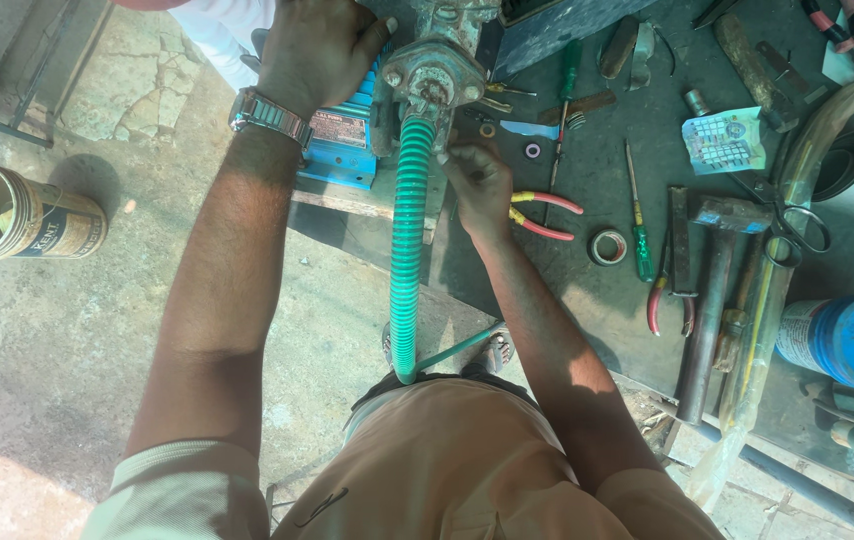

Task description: The person works on a blue electric motor mounted on a wooden board, using a screwdriver and pliers to adjust components and tighten a green hose connection. The person applies grease to a small metal part and reattaches it to the motor assembly.

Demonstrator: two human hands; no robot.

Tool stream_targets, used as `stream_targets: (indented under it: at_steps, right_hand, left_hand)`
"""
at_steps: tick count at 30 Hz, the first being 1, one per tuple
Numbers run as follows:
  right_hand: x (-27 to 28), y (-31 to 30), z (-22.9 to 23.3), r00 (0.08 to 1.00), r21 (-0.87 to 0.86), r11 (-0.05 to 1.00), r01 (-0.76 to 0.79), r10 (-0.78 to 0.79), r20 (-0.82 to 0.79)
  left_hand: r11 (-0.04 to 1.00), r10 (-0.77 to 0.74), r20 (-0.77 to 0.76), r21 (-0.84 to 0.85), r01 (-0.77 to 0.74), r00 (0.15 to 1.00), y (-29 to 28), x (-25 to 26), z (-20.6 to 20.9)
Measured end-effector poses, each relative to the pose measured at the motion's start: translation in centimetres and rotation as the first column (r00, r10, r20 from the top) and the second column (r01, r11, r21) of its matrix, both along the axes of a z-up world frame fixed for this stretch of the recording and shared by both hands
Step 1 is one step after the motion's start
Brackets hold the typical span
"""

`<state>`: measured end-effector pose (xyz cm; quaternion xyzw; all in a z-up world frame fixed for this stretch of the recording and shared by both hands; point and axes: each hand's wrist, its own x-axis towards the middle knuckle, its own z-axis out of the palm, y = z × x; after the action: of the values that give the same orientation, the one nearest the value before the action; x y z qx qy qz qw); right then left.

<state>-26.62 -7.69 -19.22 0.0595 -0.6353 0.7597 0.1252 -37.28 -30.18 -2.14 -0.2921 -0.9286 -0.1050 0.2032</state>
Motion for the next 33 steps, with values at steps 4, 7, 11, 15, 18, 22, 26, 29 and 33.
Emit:
stream_targets:
  at_steps: [4, 7, 11, 15, 18, 22, 26, 29, 33]
  right_hand:
    - [0.2, 0.2, 0.5, 0.997, 0.034, 0.999, -0.016, 0.014, 0.071]
    - [0.2, 0.2, 0.8, 0.998, 0.031, 0.999, -0.030, 0.028, 0.060]
    - [-0.1, 0.3, 1.3, 0.998, 0.061, 0.997, -0.047, 0.044, 0.047]
    - [0.0, 0.3, 1.8, 0.998, 0.129, 0.990, -0.051, 0.044, 0.052]
    - [0.1, 0.3, 2.2, 0.999, 0.176, 0.983, -0.046, 0.042, 0.024]
    - [0.3, 0.2, 2.6, 0.999, 0.214, 0.976, -0.037, 0.041, -0.015]
    - [0.5, 0.5, 2.9, 0.999, 0.195, 0.980, -0.045, 0.043, 0.014]
    - [0.7, 0.5, 2.6, 1.000, 0.259, 0.966, -0.007, 0.002, 0.019]
    - [0.0, 0.3, 2.2, 0.999, 0.221, 0.975, -0.032, 0.039, -0.029]
  left_hand:
    - [1.000, 0.030, 0.030, -0.007, -0.029, 0.999, -0.1, -0.1, 0.0]
    - [0.999, 0.000, 0.014, 0.046, 0.000, 1.000, -0.2, -0.1, -0.3]
    - [0.999, 0.018, 0.020, 0.039, -0.018, 1.000, 0.0, -0.3, -0.4]
    - [1.000, 0.011, -0.016, 0.010, -0.011, 1.000, 0.0, 0.0, -0.1]
    - [0.998, 0.034, 0.035, 0.046, -0.035, 0.999, 0.2, 0.0, 0.1]
    - [0.997, 0.062, -0.005, 0.045, -0.062, 0.998, 0.2, 0.2, 0.1]
    - [0.998, 0.035, 0.066, 0.057, -0.039, 0.997, 0.1, -0.1, 0.1]
    - [0.999, 0.033, 0.025, 0.042, -0.034, 0.999, 0.1, -0.1, -0.3]
    - [0.997, 0.052, 0.020, 0.051, -0.053, 0.998, 0.1, -0.3, -0.4]
